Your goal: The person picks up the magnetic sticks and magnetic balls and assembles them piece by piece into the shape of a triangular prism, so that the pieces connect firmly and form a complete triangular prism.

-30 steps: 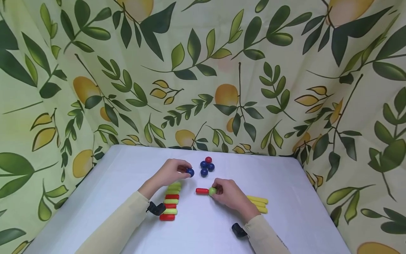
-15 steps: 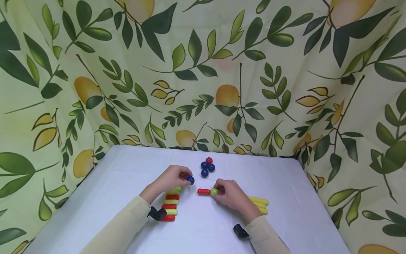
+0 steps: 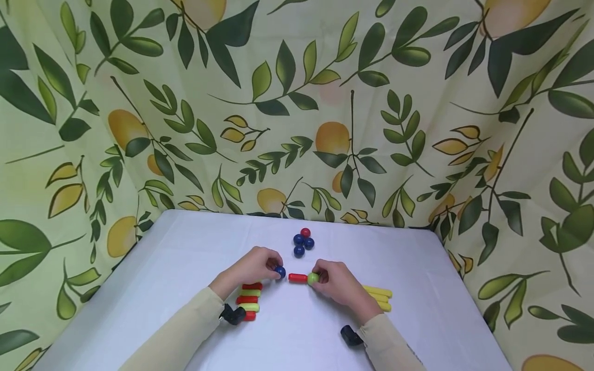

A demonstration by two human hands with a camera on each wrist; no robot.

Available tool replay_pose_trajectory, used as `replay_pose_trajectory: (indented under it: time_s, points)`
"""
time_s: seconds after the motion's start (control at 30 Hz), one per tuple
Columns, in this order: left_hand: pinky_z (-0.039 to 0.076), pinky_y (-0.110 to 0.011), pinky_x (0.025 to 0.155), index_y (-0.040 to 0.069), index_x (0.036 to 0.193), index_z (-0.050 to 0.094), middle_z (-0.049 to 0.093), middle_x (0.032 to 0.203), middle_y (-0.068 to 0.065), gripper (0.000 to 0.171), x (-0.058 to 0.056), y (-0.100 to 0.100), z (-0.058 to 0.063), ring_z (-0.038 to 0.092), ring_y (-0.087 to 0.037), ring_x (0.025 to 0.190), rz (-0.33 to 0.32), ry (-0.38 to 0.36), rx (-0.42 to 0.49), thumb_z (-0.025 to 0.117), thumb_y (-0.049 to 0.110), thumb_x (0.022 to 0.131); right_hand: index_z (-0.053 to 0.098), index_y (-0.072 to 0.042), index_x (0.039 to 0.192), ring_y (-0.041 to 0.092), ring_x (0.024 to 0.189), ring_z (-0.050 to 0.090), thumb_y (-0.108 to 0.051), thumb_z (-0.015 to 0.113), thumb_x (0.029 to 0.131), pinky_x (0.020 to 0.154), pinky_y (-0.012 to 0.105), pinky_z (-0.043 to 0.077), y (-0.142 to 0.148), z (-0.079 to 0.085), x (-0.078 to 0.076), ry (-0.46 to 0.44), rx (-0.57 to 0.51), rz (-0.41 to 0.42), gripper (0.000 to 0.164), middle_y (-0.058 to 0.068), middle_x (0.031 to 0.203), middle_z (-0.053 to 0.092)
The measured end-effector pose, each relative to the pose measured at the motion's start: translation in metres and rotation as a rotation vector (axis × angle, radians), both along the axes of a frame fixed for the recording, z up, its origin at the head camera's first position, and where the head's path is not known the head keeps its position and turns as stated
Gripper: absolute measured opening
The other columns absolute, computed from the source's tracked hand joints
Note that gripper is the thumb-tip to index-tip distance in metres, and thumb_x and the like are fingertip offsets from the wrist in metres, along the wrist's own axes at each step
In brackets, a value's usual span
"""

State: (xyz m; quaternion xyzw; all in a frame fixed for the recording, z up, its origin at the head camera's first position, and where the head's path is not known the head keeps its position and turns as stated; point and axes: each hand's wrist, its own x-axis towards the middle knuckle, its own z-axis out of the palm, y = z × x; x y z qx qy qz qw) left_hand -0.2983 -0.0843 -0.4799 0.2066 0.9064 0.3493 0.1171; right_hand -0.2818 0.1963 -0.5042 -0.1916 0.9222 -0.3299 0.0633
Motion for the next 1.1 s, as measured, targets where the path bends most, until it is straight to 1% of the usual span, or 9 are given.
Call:
replay_pose_trajectory:
  time_s: [0.17,0.27,0.43,0.57,0.67,0.77,0.87,0.97,1.1]
  points:
    - [0.057,-0.031,0.085,0.011,0.108,0.079,0.071,0.090,0.007,0.019,-0.001,0.004,-0.005,0.065,-0.013,0.086,-0.009,-0.014,-0.005,0.089,0.012,0.092,0.073,-0.020,0.105,0.015,0.082,0.059,-0.012,0.088,0.091,0.072,0.028,0.054,0.000,0.000,0.000,-0.006,0.002,-0.002,0.022,-0.008,0.087,0.064]
    - [0.057,-0.031,0.087,0.011,0.107,0.079,0.072,0.091,0.007,0.019,-0.001,0.006,-0.006,0.065,-0.012,0.086,-0.015,-0.008,-0.010,0.090,0.013,0.091,0.073,-0.020,0.105,0.015,0.082,0.059,-0.012,0.089,0.091,0.072,0.028,0.054,0.000,0.000,0.000,-0.007,0.005,-0.004,0.022,-0.008,0.087,0.064]
    - [0.057,-0.032,0.088,0.011,0.107,0.079,0.071,0.091,0.007,0.019,0.000,0.008,-0.006,0.064,-0.014,0.086,-0.011,-0.007,-0.028,0.090,0.013,0.091,0.073,-0.020,0.105,0.015,0.082,0.060,-0.013,0.089,0.092,0.073,0.029,0.054,0.000,0.000,0.000,-0.012,0.004,-0.002,0.022,-0.008,0.088,0.065]
    - [0.057,-0.031,0.087,0.010,0.108,0.079,0.072,0.092,0.006,0.020,0.000,0.005,-0.004,0.064,-0.013,0.087,-0.018,0.001,-0.025,0.089,0.012,0.091,0.073,-0.020,0.105,0.015,0.082,0.060,-0.013,0.089,0.091,0.073,0.029,0.055,-0.001,0.001,0.000,-0.011,0.009,-0.006,0.022,-0.008,0.088,0.065]
    - [0.057,-0.031,0.085,0.009,0.114,0.080,0.072,0.095,0.006,0.021,-0.001,-0.002,0.001,0.065,-0.014,0.089,-0.006,0.018,-0.004,0.087,0.013,0.094,0.073,-0.021,0.105,0.015,0.083,0.059,-0.012,0.089,0.091,0.073,0.028,0.055,-0.002,0.002,-0.001,-0.007,0.012,-0.008,0.023,-0.008,0.088,0.064]
    - [0.058,-0.033,0.087,0.007,0.121,0.080,0.072,0.099,0.005,0.023,-0.002,-0.013,0.010,0.065,-0.016,0.093,0.029,0.032,0.029,0.082,0.013,0.099,0.073,-0.020,0.104,0.015,0.082,0.059,-0.012,0.089,0.091,0.073,0.028,0.054,-0.002,0.001,0.000,-0.003,0.010,-0.007,0.022,-0.008,0.087,0.064]
    - [0.058,-0.036,0.089,0.006,0.124,0.079,0.071,0.102,0.004,0.023,-0.002,-0.025,0.017,0.064,-0.018,0.096,0.067,0.035,0.050,0.079,0.013,0.101,0.073,-0.021,0.103,0.015,0.082,0.059,-0.013,0.089,0.091,0.072,0.028,0.054,-0.002,0.000,0.001,-0.005,0.008,-0.009,0.022,-0.008,0.087,0.064]
    - [0.058,-0.039,0.090,0.006,0.124,0.079,0.071,0.103,0.003,0.023,-0.003,-0.036,0.018,0.064,-0.019,0.097,0.107,0.027,0.047,0.078,0.012,0.101,0.072,-0.021,0.103,0.015,0.082,0.058,-0.013,0.090,0.090,0.071,0.028,0.054,-0.001,0.000,0.002,-0.010,0.006,-0.012,0.023,-0.008,0.086,0.064]
    - [0.058,-0.040,0.091,0.007,0.120,0.081,0.071,0.101,0.003,0.020,-0.004,-0.049,0.015,0.064,-0.020,0.096,0.145,0.022,0.021,0.078,0.010,0.101,0.072,-0.022,0.103,0.015,0.081,0.059,-0.014,0.090,0.090,0.071,0.028,0.053,-0.001,-0.001,0.002,-0.012,0.002,-0.013,0.024,-0.008,0.086,0.064]
